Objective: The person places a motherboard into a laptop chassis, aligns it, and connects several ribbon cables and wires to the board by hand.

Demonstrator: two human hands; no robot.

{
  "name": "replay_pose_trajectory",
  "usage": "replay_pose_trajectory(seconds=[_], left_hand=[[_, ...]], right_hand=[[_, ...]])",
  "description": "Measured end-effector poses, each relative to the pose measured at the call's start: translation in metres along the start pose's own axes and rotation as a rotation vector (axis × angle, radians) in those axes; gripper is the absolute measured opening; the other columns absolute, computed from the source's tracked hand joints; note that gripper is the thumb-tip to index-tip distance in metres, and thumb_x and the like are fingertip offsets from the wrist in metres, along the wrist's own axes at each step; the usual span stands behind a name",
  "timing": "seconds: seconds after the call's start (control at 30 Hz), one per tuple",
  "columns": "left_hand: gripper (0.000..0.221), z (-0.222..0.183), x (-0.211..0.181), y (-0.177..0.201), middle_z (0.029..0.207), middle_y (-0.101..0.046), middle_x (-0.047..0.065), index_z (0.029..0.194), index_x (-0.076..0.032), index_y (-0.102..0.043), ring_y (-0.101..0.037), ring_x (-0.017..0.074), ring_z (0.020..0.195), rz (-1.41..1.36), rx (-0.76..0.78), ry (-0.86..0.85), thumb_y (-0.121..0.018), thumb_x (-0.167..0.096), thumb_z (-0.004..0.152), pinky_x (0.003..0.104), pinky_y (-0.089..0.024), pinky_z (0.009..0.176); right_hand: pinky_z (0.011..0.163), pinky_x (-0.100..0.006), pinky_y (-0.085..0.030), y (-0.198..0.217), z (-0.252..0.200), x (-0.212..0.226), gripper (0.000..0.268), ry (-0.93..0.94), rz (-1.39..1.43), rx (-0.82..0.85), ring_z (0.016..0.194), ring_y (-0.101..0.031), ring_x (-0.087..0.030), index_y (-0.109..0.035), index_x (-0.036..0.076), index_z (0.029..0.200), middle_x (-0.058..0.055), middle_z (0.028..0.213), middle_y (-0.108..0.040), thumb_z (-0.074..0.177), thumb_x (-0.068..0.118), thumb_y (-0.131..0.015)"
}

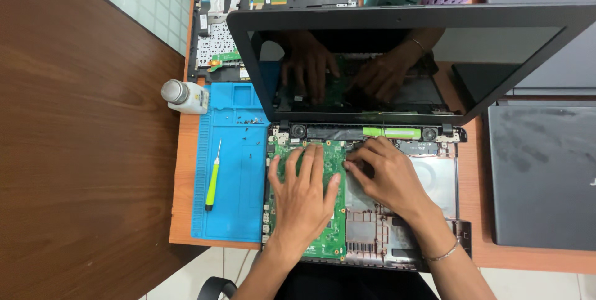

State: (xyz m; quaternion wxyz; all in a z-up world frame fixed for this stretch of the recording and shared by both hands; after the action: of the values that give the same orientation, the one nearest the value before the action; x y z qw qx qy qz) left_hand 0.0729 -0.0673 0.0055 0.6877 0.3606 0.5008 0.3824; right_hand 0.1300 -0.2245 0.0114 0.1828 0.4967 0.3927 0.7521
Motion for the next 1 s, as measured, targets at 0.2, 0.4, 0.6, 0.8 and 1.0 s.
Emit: replay_pose_trajectory(seconds=[0.2,0.4,0.6,0.8,1.0], left_hand=[[0.055,-0.0021,0.0012,-0.0039,0.141,-0.056,0.013,0.140,0.003,-0.054,-0.046,0.0311,0.132,0.018,0.003,-0.001,-0.058,-0.034,0.100,0.060,-0.022,0.114],[0.055,-0.0046,0.0004,-0.0045,0.143,-0.055,0.013,0.141,0.002,-0.053,-0.045,0.0312,0.133,0.032,-0.020,-0.005,-0.059,-0.034,0.100,0.059,-0.022,0.115],[0.053,-0.0053,-0.0030,-0.0018,0.140,-0.056,0.014,0.138,0.001,-0.056,-0.045,0.0313,0.133,0.018,-0.033,0.018,-0.060,-0.033,0.098,0.060,-0.021,0.115],[0.050,-0.0046,-0.0015,-0.0038,0.139,-0.057,0.012,0.137,-0.001,-0.057,-0.046,0.0306,0.132,0.025,-0.026,0.027,-0.059,-0.033,0.099,0.060,-0.022,0.115],[0.050,-0.0054,-0.0006,-0.0042,0.140,-0.056,0.012,0.139,-0.001,-0.056,-0.046,0.0299,0.133,0.048,-0.019,0.019,-0.058,-0.033,0.101,0.059,-0.022,0.116]], right_hand=[[0.074,-0.039,-0.056,-0.0001,-0.0001,-0.0009,0.013,-0.013,-0.008,0.017,0.086,-0.064,-0.027,-0.077,0.004,0.088,-0.009,0.086,-0.070,0.079,0.014,-0.079],[0.074,-0.039,-0.056,-0.0004,-0.0006,-0.0027,0.014,-0.007,0.012,0.021,0.087,-0.065,-0.027,-0.077,0.003,0.090,-0.009,0.088,-0.070,0.081,0.014,-0.078],[0.072,-0.040,-0.055,0.0027,0.0001,-0.0009,0.014,-0.033,0.022,0.023,0.084,-0.064,-0.028,-0.075,0.004,0.091,-0.009,0.087,-0.068,0.082,0.014,-0.078],[0.071,-0.040,-0.055,0.0046,0.0018,0.0026,0.016,-0.033,0.007,0.032,0.084,-0.064,-0.028,-0.075,0.005,0.094,-0.008,0.088,-0.067,0.081,0.014,-0.078],[0.072,-0.040,-0.055,0.0060,0.0014,0.0048,0.016,-0.024,0.008,0.019,0.084,-0.064,-0.028,-0.075,0.006,0.094,-0.008,0.088,-0.067,0.081,0.015,-0.078]])
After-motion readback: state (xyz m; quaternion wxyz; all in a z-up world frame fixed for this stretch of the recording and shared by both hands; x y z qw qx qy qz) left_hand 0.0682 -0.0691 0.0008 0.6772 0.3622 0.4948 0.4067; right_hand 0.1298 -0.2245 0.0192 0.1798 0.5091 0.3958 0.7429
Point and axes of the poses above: each hand's wrist, its own z-axis towards the middle knuckle, its own y-axis out of the back of the hand, x = y × z, the point moved 4 cm from there along z, towards the middle knuckle
